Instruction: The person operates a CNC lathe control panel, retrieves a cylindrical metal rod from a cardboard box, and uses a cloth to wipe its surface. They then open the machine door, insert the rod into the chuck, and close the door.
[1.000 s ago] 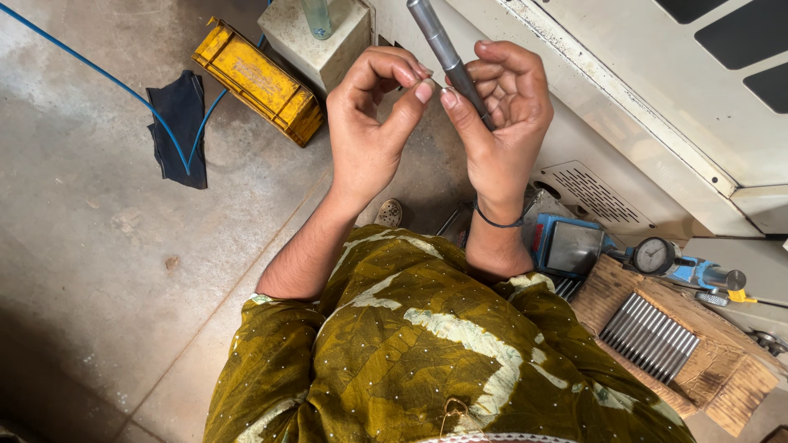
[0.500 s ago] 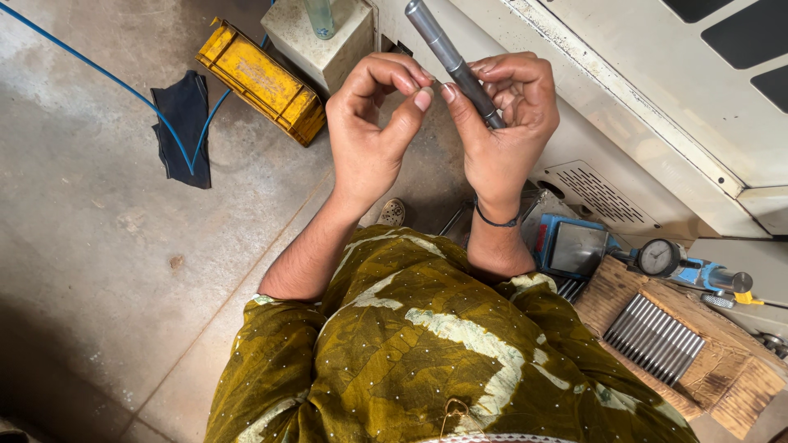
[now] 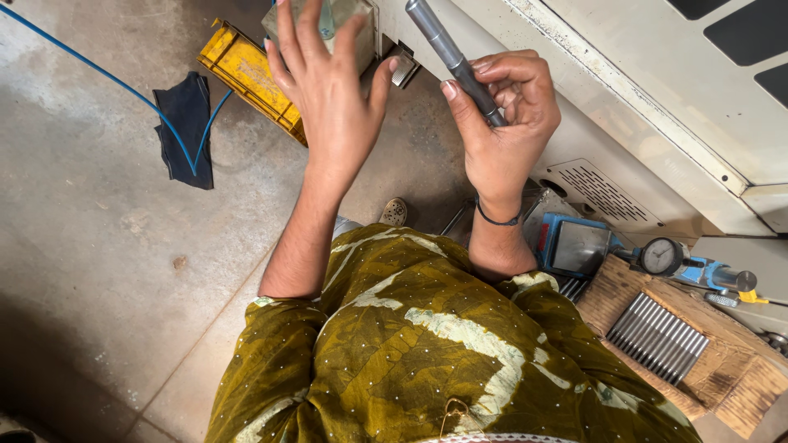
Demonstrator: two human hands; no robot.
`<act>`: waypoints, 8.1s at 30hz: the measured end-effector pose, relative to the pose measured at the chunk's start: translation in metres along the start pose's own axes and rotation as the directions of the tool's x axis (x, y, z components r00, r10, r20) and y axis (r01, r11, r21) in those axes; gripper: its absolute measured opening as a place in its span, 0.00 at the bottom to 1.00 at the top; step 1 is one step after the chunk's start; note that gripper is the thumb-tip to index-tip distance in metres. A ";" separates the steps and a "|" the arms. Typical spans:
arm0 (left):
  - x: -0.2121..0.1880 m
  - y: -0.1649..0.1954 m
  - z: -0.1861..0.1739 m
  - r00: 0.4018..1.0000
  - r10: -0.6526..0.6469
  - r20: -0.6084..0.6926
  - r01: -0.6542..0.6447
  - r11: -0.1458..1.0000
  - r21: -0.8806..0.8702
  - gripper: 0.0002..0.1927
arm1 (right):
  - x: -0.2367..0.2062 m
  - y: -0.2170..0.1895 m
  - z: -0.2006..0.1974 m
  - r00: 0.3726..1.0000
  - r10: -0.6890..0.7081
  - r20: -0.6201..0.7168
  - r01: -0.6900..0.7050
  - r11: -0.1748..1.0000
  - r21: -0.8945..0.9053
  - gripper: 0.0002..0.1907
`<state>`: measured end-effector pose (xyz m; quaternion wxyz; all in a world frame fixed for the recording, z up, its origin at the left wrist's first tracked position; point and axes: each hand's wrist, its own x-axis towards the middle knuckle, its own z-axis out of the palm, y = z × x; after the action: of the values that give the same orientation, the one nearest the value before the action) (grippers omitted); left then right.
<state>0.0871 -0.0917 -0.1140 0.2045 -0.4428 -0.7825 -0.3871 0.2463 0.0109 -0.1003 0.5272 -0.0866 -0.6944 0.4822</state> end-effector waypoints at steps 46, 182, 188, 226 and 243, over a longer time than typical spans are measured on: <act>0.014 0.035 -0.023 0.998 -0.005 0.060 0.036 0.849 -0.527 0.03 | 0.014 -0.024 0.011 0.973 -0.201 0.116 0.232 0.808 -0.542 0.17; -0.035 0.031 0.074 0.826 0.201 0.526 0.299 0.635 -0.712 0.09 | -0.106 0.062 -0.076 0.681 0.720 0.131 -0.722 0.631 0.286 0.15; -0.077 0.022 0.101 0.642 0.211 0.737 0.395 0.732 -0.554 0.19 | -0.251 0.113 -0.134 0.416 0.871 -0.260 -0.854 0.473 0.216 0.17; -0.097 0.078 0.100 0.330 0.493 0.805 0.404 0.697 -0.592 0.20 | -0.398 0.080 -0.183 0.118 0.572 -0.812 -0.911 -0.263 -0.318 0.22; -0.107 0.084 0.092 0.315 0.476 0.821 0.510 0.644 -0.570 0.20 | -0.404 0.104 -0.179 0.189 0.542 -0.819 -0.879 -0.279 -0.388 0.23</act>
<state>0.2169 -0.0507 -0.2054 -0.5076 -0.6099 -0.5039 -0.3413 0.5249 -0.0858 -0.4450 0.0778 -0.8259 -0.5072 0.2336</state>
